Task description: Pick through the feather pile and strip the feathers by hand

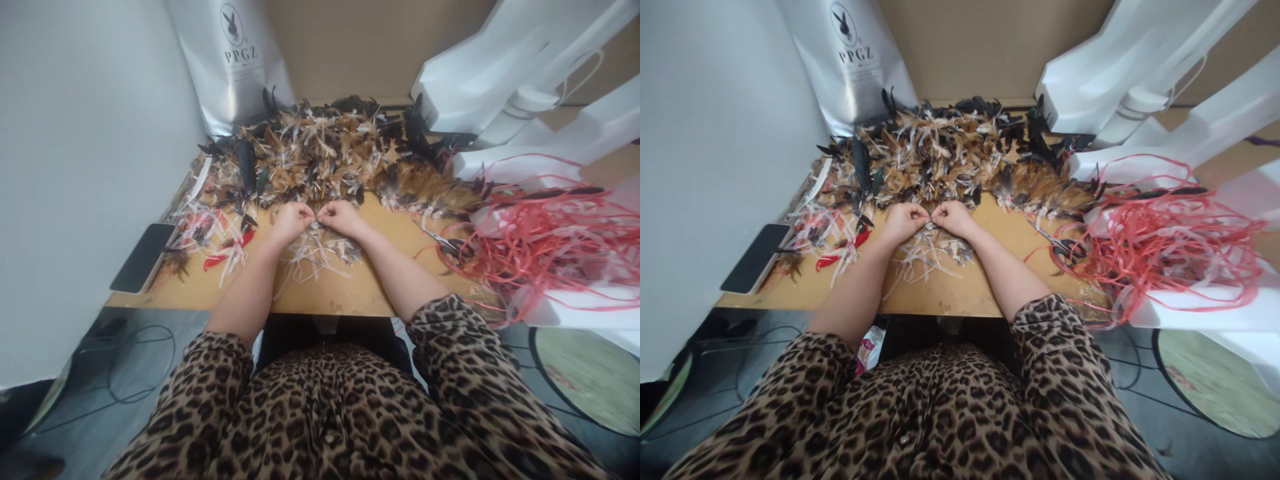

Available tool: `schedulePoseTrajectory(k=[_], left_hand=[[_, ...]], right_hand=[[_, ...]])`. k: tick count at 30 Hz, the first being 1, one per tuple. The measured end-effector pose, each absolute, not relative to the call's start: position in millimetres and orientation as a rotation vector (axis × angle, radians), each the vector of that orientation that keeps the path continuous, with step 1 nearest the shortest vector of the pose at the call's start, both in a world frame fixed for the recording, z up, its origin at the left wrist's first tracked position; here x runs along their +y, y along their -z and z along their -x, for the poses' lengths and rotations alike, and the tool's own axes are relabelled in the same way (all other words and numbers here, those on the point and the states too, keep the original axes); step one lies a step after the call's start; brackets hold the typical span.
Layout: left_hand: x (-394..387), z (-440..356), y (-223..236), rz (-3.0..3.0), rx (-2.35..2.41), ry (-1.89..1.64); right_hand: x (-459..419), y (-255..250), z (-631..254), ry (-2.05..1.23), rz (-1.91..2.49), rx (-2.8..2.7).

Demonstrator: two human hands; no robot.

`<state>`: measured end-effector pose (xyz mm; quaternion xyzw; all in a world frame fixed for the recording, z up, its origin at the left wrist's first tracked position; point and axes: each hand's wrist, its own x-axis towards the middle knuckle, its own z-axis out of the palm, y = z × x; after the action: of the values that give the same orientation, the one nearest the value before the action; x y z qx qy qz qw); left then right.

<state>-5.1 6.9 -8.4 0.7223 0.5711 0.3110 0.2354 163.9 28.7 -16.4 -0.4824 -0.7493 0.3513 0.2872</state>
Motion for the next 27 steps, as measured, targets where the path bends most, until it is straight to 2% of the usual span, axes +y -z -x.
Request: schedulePoseTrajectory(k=[14,21,27], left_hand=[[7,6,5,-1.876,1.501,-0.815],[6,6,7,-1.755,1.416,-0.84],[0,6,-4,-1.463,1.345,-0.713]], right_hand=[[25,9,-170,-1.191,1.17,-1.905],[25,11,-171,-1.083,1.157,-1.936],[27,14,-169,-1.052,1.122,-1.945]])
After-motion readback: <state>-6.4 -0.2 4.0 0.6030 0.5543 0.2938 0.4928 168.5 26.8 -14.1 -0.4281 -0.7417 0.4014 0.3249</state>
